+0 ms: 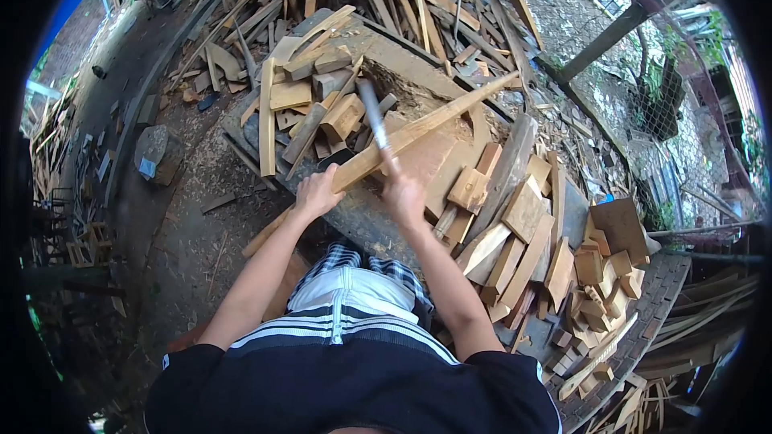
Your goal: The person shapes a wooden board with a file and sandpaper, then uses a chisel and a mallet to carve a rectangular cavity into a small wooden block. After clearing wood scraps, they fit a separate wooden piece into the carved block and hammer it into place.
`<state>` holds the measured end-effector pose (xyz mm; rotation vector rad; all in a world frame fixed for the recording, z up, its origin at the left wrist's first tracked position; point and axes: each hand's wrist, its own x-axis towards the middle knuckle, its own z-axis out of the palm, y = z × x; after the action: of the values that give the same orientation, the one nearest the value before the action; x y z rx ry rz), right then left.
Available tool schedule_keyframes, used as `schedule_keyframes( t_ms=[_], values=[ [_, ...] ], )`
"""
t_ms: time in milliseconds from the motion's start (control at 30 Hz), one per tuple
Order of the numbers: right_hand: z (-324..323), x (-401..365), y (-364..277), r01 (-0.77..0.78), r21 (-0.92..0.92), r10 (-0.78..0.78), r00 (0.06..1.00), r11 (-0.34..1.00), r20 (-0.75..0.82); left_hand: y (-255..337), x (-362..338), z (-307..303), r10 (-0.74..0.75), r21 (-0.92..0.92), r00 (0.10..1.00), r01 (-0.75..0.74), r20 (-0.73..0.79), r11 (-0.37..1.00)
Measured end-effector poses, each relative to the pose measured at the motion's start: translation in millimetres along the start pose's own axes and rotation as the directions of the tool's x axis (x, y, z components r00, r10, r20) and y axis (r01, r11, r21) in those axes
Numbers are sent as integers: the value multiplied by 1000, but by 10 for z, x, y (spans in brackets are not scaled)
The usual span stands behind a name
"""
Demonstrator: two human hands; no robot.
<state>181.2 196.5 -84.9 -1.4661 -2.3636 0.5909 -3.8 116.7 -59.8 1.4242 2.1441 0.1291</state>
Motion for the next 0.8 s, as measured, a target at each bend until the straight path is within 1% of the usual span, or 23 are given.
schedule_keyframes(
  t_ms=[67, 133, 167, 200, 267, 300, 367, 400, 433, 467, 533, 600, 633, 667, 700, 733, 800],
  values=[
    [51, -252, -91, 211, -124, -208, 978, 970, 37, 27, -42, 65, -7, -14, 1000, 6, -10, 1000],
    [-158, -143, -4, 303, -220, -285, 952, 927, 112, 101, -98, 48, -48, -16, 998, 48, -38, 999],
    [-225, -80, 49, 329, -202, -313, 944, 923, 109, 133, -128, 1, -41, -23, 998, 40, -45, 999],
    [-144, 21, 162, 275, -321, -280, 959, 906, 31, 128, -124, 13, -48, -23, 998, 48, -35, 999],
    [-118, 363, 397, 59, -360, -76, 997, 931, -34, 123, -68, 2, -65, -19, 998, 65, 13, 998],
    [-106, 418, 401, 66, -354, -83, 996, 933, -33, 103, -80, -7, -73, -15, 997, 73, 8, 997],
    [-108, 482, 433, 119, -168, -149, 973, 979, -177, 124, -104, 15, -59, 1, 998, 59, -5, 998],
    [-40, 419, 350, -21, -17, 20, 997, 1000, -71, 153, -94, 24, -50, 2, 999, 50, -17, 999],
    [31, 246, 224, 82, -168, -94, 994, 982, -62, 170, -105, 20, -55, -14, 998, 55, -21, 998],
    [91, 62, 136, 182, -312, -202, 979, 933, -35, 170, -91, 23, -60, -20, 998, 59, -27, 998],
    [-74, -118, -22, 328, -215, -340, 940, 920, -25, 159, -93, 33, -70, -33, 998, 70, -3, 997],
    [69, 148, 349, 178, -410, -187, 982, 894, 19, 158, -72, 30, -80, -33, 997, 80, -3, 996],
    [260, 401, 748, 65, -289, -94, 992, 955, -86, 157, -94, 36, -79, -27, 997, 79, 5, 996],
    [-7, 637, 743, -97, -118, 87, 993, 988, -84, 163, -115, 40, -80, -25, 997, 80, 9, 996],
    [-302, 725, 622, 1, -122, -25, 980, 992, -197, 174, -115, 29, -90, -29, 996, 90, 12, 995],
    [-283, 707, 621, -5, -123, -21, 979, 992, -204, 187, -101, 13, -98, -35, 995, 98, 13, 995],
    [-101, 662, 570, 7, -63, -21, 973, 998, -229, 179, -104, 49, -87, -29, 996, 87, -8, 996]
  ],
)
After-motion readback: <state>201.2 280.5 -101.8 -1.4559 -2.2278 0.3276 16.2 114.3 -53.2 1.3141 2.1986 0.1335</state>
